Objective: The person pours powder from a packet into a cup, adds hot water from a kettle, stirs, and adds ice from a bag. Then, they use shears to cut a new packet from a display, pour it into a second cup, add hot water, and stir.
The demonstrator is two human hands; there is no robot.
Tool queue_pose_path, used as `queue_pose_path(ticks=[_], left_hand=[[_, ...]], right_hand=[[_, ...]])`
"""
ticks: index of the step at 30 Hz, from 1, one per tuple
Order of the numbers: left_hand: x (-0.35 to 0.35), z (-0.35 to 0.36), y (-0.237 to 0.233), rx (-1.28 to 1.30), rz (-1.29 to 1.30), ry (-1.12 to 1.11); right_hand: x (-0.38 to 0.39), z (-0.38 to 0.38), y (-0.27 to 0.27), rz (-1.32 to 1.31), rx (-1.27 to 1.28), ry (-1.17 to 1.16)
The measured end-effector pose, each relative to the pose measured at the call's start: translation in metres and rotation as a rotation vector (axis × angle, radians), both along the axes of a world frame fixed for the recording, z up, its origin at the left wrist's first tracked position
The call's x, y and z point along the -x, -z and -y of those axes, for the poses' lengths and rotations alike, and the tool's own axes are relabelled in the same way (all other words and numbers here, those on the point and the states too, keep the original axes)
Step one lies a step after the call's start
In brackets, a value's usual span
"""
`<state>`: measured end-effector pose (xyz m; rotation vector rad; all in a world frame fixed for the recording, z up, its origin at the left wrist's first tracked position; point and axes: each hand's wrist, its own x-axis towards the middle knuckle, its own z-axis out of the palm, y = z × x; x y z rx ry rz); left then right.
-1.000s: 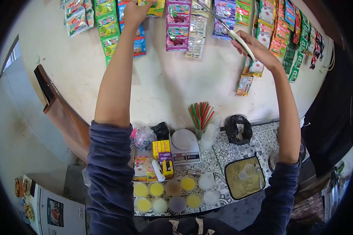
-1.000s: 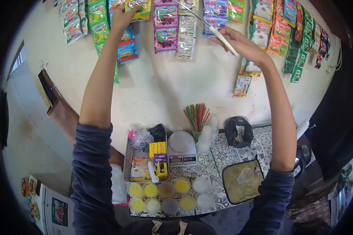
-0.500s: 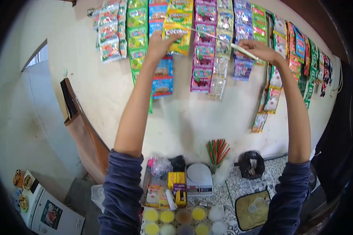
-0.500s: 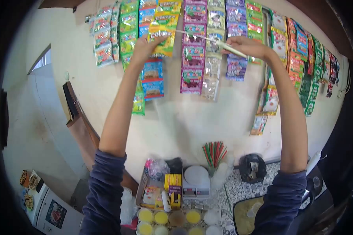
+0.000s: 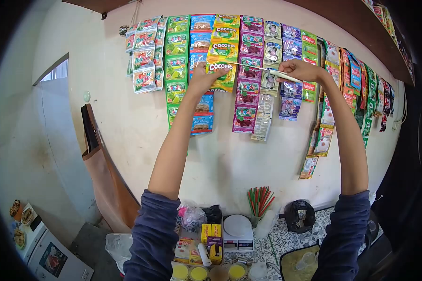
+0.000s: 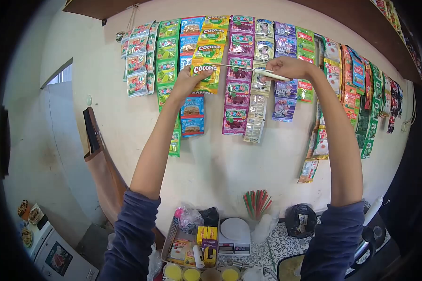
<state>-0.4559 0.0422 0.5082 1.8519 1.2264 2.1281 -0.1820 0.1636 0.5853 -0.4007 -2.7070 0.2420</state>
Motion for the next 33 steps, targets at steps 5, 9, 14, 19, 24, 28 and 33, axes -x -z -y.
queue_pose_path(ticks=[5,9,14,19,24,28,33], left_hand=[[-0.001,0.002,-0.003,0.005,-0.003,0.016],[0.000,0.002,-0.003,0.010,0.004,0.000],[-0.003,0.003,-0.002,-0.006,0.036,0.013],[-0.007,0.007,-0.001,-0.023,0.017,0.058],[-0.007,0.007,-0.001,-0.035,0.022,0.081],[-0.011,0.017,-0.002,-0.003,0.056,0.086],[-0.010,0.015,-0.003,0.022,0.040,0.076]], right_hand=[[0.002,0.014,-0.004,0.044,0.015,0.034],[0.004,0.018,-0.005,0.045,0.010,0.034],[0.004,0.012,-0.004,0.056,0.044,-0.001],[0.003,0.016,-0.002,0.094,0.070,0.027],[0.002,0.016,-0.004,0.104,0.058,-0.009],[0.001,0.024,-0.006,0.123,0.057,-0.003],[0.012,0.029,-0.006,0.124,0.020,0.044]])
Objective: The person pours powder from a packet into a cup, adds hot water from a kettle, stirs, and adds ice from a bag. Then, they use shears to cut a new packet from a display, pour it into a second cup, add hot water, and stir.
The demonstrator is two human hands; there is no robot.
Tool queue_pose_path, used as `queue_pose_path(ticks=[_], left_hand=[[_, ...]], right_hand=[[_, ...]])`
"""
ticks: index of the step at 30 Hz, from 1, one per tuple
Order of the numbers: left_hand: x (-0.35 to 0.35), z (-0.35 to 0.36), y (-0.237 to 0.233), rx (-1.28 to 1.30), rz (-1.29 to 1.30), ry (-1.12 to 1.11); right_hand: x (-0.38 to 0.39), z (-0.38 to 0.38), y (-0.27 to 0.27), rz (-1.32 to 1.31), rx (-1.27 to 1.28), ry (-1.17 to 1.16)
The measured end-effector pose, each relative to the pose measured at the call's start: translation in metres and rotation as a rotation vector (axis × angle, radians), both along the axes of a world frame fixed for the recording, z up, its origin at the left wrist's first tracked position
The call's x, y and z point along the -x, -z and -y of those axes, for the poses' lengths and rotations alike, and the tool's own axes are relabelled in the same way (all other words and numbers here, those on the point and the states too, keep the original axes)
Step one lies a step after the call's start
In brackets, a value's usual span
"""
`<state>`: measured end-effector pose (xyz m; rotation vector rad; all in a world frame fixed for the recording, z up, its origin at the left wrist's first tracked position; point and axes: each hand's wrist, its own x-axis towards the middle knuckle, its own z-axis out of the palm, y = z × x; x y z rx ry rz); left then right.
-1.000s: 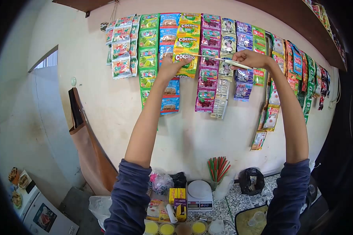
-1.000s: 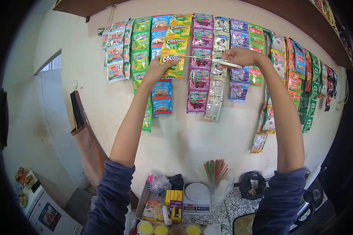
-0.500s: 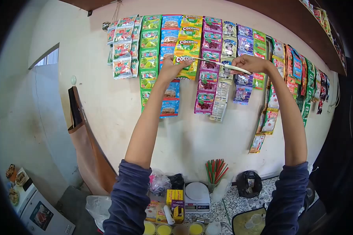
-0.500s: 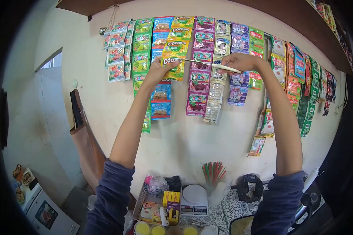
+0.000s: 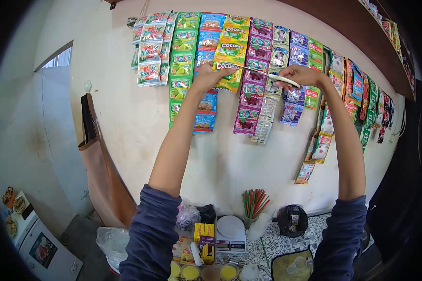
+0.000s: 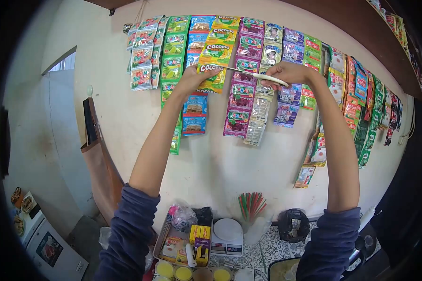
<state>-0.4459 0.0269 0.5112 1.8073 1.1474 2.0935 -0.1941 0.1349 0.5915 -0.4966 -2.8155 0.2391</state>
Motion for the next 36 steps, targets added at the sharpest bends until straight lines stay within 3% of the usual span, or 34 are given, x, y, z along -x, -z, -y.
queue_pose_path(ticks=[10,16,36], left_hand=[[0.005,0.005,-0.007,0.085,-0.029,-0.006],[0.005,-0.004,-0.002,-0.012,0.000,0.073],[0.001,0.000,-0.002,0.018,0.024,0.055]], right_hand=[[0.011,-0.003,-0.008,0.008,0.040,0.005],[0.015,-0.002,-0.001,-0.014,0.160,-0.020],[0.016,0.005,-0.001,0.013,0.130,-0.038]])
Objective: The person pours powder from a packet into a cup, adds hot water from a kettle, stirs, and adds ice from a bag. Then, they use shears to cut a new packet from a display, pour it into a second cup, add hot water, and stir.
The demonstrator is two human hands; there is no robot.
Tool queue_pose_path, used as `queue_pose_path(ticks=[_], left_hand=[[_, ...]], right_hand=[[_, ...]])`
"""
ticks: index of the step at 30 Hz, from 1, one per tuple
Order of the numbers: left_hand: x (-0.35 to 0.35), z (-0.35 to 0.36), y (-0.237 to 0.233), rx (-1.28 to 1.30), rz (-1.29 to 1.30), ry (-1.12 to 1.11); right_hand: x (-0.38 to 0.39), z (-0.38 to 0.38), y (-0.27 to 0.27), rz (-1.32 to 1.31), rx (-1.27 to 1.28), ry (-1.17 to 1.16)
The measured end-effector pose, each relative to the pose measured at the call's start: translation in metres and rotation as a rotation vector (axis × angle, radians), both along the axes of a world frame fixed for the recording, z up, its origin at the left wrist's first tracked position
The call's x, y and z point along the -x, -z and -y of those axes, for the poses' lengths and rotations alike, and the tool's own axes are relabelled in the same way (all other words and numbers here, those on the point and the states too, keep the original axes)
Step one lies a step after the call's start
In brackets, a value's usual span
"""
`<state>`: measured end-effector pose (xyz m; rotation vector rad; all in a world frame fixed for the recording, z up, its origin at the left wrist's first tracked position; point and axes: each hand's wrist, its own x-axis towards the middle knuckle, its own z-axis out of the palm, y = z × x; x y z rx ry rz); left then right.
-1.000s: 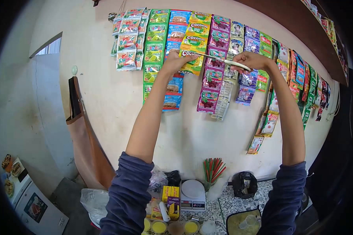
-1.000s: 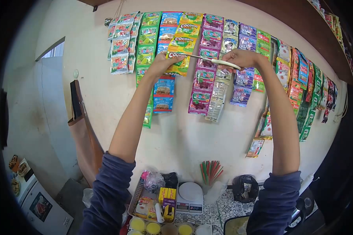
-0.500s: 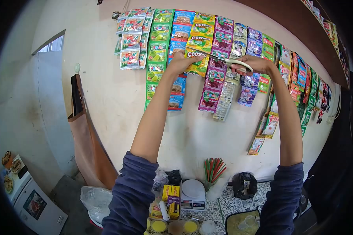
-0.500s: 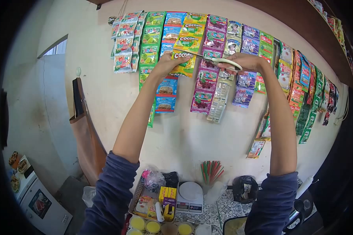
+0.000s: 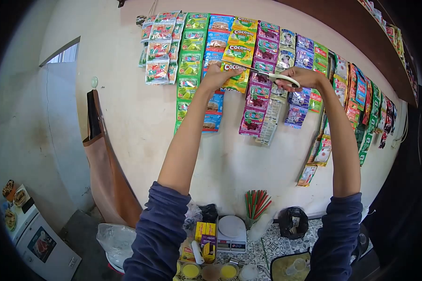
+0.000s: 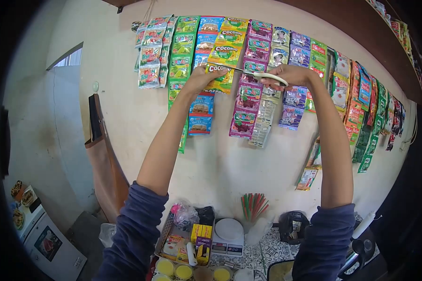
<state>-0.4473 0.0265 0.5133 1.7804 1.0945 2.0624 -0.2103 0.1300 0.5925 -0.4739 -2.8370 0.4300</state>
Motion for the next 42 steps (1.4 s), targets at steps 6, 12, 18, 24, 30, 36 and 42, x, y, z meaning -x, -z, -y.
queue_pose_path(ticks=[6,12,18,24,30,36,42], left_hand=[[-0.004,0.000,0.000,-0.011,0.007,-0.023],[-0.007,0.000,-0.001,-0.039,-0.011,0.020],[-0.008,0.001,0.002,-0.033,-0.013,0.015],[-0.006,0.001,0.000,-0.016,-0.056,-0.001],[-0.006,0.000,0.001,-0.022,-0.040,0.008],[-0.013,0.008,0.002,-0.031,-0.042,0.020],[-0.007,0.001,0.003,0.022,-0.050,0.006]], right_hand=[[0.003,0.002,-0.001,-0.026,0.042,0.046],[0.010,0.010,0.000,-0.055,0.093,0.083],[0.010,-0.001,-0.001,-0.007,-0.025,0.066],[0.010,0.004,-0.005,-0.006,-0.024,0.077],[0.011,0.005,-0.006,0.015,-0.023,0.017],[0.016,0.009,-0.004,-0.007,-0.073,0.106],[0.021,0.005,-0.007,0.023,-0.090,0.035]])
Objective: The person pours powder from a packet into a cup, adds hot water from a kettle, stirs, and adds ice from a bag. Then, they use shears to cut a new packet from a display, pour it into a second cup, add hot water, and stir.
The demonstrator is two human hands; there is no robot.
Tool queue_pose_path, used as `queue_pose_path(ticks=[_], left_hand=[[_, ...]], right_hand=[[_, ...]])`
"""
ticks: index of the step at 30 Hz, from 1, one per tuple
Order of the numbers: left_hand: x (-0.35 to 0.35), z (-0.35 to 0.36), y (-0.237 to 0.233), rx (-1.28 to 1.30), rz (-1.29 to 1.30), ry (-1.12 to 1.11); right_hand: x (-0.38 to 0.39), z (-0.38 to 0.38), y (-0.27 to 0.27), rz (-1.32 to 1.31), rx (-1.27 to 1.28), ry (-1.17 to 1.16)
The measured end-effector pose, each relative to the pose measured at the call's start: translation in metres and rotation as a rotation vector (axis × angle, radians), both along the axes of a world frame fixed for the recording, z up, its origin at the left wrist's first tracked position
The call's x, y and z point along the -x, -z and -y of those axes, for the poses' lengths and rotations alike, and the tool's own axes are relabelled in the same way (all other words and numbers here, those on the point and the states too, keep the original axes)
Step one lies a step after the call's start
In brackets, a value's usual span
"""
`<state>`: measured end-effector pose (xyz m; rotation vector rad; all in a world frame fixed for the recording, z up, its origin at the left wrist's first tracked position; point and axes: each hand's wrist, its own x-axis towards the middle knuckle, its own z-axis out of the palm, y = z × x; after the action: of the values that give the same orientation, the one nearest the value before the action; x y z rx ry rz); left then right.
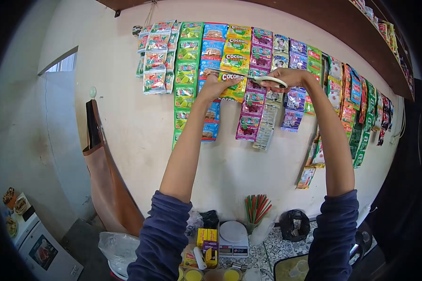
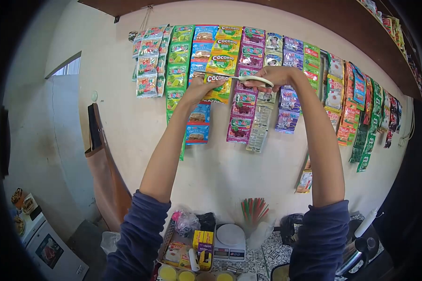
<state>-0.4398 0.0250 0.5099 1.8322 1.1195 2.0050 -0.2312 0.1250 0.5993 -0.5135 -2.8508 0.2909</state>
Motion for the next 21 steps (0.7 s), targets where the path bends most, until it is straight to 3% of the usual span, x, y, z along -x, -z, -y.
queue_pose_path(ticks=[7,9,21], left_hand=[[-0.003,0.004,0.001,0.026,-0.036,-0.020],[-0.007,-0.001,0.003,-0.079,-0.033,0.099],[-0.006,0.005,0.005,0.030,-0.076,0.018]], right_hand=[[0.004,0.016,0.000,0.006,-0.029,0.069],[0.008,0.021,0.001,-0.013,0.002,0.122],[0.014,0.016,0.001,0.034,-0.068,0.068]])
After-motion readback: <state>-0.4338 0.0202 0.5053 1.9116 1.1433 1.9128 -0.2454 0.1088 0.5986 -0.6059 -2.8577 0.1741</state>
